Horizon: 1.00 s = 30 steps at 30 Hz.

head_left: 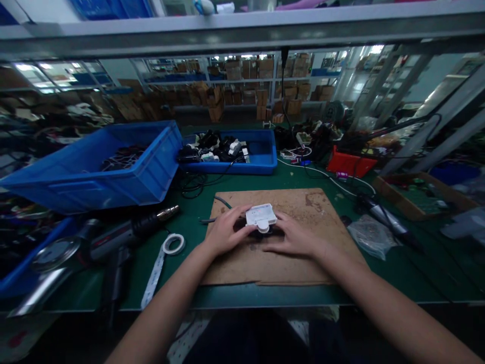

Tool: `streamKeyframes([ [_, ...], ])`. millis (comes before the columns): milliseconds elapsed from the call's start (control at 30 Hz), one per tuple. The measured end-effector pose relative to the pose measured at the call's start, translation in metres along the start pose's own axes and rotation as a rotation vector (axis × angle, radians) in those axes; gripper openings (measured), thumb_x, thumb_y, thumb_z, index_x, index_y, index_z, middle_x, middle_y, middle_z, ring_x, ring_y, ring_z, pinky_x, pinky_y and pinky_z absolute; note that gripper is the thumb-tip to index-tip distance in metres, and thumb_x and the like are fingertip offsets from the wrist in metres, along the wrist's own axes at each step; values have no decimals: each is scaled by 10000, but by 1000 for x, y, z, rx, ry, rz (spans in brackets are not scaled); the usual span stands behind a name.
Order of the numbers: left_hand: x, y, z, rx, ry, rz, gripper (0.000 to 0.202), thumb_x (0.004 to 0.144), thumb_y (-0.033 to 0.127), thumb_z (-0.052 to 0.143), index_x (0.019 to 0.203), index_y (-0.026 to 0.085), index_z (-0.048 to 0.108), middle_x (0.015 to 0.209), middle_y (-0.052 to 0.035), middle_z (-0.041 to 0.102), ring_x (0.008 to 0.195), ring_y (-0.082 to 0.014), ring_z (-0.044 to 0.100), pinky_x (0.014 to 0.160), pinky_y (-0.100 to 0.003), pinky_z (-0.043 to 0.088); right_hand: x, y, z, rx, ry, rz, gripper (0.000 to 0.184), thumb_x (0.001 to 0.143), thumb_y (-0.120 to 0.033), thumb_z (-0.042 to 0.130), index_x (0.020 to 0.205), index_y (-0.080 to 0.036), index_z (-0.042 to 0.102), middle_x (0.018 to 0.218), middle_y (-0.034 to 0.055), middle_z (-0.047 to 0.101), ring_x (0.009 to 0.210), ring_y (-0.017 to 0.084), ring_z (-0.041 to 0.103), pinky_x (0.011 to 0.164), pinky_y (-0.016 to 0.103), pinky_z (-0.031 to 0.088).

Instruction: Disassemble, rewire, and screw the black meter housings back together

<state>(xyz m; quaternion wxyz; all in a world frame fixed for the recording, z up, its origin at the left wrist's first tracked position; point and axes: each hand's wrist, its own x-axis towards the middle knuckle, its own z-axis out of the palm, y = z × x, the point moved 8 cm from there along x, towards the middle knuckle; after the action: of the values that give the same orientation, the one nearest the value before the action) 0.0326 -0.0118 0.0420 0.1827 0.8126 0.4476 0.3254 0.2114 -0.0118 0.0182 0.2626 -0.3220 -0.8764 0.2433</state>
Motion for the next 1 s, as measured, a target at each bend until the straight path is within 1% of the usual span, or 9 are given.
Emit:
streamKeyframes([
  [67, 7, -10, 5, -187, 5, -82, 491, 911, 463, 631, 1342, 234, 574, 1315, -107, 655, 1201, -276, 638, 1034, -448, 520, 3, 2, 1, 36, 62, 26, 622, 762, -437, 806, 1331, -267, 621, 1425, 121, 554, 1310, 315, 536, 1118, 496, 435],
  [167, 18, -27, 18, -518, 1, -196, 521, 898, 471, 648, 1326, 181, 587, 1266, -123, 685, 1132, -257, 678, 982, -406, 551, 10, 8, 0, 79, 129, 58, 511, 761, -430, 809, 1229, -266, 683, 1320, 102, 625, 1231, 295, 595, 1070, 470, 476],
  [233, 27, -39, 23, -629, 32, -265, 526, 880, 496, 663, 1280, 156, 628, 1209, -120, 714, 1089, -251, 691, 960, -388, 555, 15, 14, -1, 96, 145, 76, 485, 738, -445, 824, 1171, -264, 705, 1284, 92, 647, 1214, 294, 605, 1062, 471, 474],
  [367, 43, -55, 27, -646, 98, -332, 501, 888, 560, 622, 1169, 155, 710, 1177, -98, 727, 1106, -256, 665, 960, -371, 537, 24, 28, -5, 170, 207, 103, 419, 755, -422, 810, 1121, -250, 701, 1217, 77, 678, 1143, 267, 638, 1016, 453, 495],
  [600, 51, -59, 33, -699, 126, -330, 446, 926, 543, 576, 1162, 192, 715, 1210, -71, 713, 1177, -249, 621, 952, -321, 517, 31, 43, 2, 222, 202, 167, 382, 796, -419, 784, 1145, -289, 701, 1120, 48, 702, 1042, 248, 660, 969, 474, 510],
  [700, 49, -62, 33, -696, 152, -344, 411, 932, 523, 578, 1139, 189, 697, 1185, -71, 711, 1084, -213, 646, 895, -294, 524, 30, 42, -2, 135, 240, 153, 383, 778, -424, 803, 1135, -307, 723, 1191, 71, 639, 1133, 273, 612, 1019, 514, 486],
  [833, 48, -67, 32, -697, 191, -362, 366, 938, 515, 571, 1098, 199, 661, 1044, -42, 719, 899, -159, 659, 786, -257, 529, 29, 40, -12, -26, 351, 111, 378, 711, -440, 853, 1055, -310, 765, 1381, 92, 490, 1329, 352, 456, 1096, 613, 393],
  [933, 51, -65, 31, -656, 173, -329, 368, 949, 528, 547, 1064, 198, 666, 1022, -34, 710, 920, -166, 656, 794, -257, 531, 31, 39, -10, 15, 355, 71, 361, 721, -415, 849, 1047, -290, 758, 1473, 80, 414, 1417, 359, 368, 1149, 616, 334],
  [1000, 52, -63, 30, -621, 154, -292, 382, 958, 532, 529, 1068, 197, 676, 1064, -39, 708, 998, -185, 651, 851, -274, 531, 33, 41, -5, 111, 318, 72, 350, 741, -396, 838, 1055, -274, 743, 1443, 86, 442, 1389, 333, 419, 1160, 580, 349],
])
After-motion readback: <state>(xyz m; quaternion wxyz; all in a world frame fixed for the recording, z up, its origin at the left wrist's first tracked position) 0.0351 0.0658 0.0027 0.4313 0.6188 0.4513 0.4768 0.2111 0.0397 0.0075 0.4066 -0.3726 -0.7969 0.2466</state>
